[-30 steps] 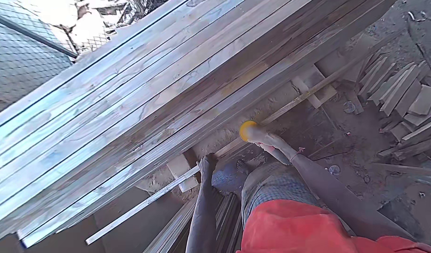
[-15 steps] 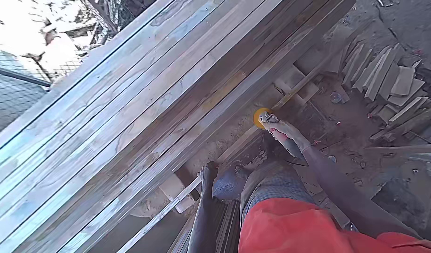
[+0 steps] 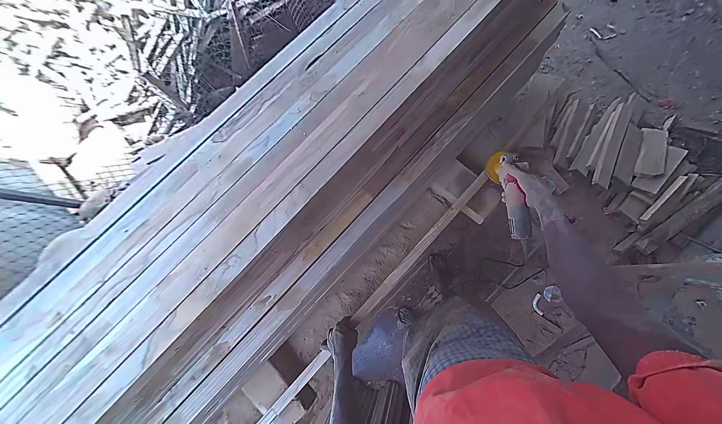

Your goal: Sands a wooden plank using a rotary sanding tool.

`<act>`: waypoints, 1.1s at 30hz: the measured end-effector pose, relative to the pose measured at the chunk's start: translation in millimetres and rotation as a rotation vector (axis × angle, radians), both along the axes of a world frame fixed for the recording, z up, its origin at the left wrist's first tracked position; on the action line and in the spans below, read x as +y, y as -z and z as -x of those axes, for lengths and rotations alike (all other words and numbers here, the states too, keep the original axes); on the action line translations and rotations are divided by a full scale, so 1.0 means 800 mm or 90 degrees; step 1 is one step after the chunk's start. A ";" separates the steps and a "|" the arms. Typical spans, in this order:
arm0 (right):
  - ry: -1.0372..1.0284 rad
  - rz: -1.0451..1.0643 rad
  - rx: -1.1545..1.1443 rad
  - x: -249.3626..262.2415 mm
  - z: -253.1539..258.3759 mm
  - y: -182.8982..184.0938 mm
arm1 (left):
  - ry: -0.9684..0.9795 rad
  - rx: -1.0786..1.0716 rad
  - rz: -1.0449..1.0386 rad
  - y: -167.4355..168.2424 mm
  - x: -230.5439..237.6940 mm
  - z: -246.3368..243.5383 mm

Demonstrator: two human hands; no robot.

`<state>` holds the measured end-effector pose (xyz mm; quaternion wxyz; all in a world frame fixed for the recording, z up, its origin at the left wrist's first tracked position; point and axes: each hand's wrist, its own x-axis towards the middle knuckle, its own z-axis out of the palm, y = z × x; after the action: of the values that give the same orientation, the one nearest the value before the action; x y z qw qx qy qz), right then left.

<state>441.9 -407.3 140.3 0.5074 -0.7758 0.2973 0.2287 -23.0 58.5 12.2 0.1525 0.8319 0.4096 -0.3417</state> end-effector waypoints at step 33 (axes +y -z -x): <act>-0.079 -0.084 0.056 -0.057 -0.071 0.004 | 0.060 0.153 -0.001 -0.056 -0.015 -0.004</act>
<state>498.9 -452.9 137.0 0.5286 -0.7468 0.2552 0.3125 -19.6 46.6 57.1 0.0853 0.8033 0.3861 -0.4453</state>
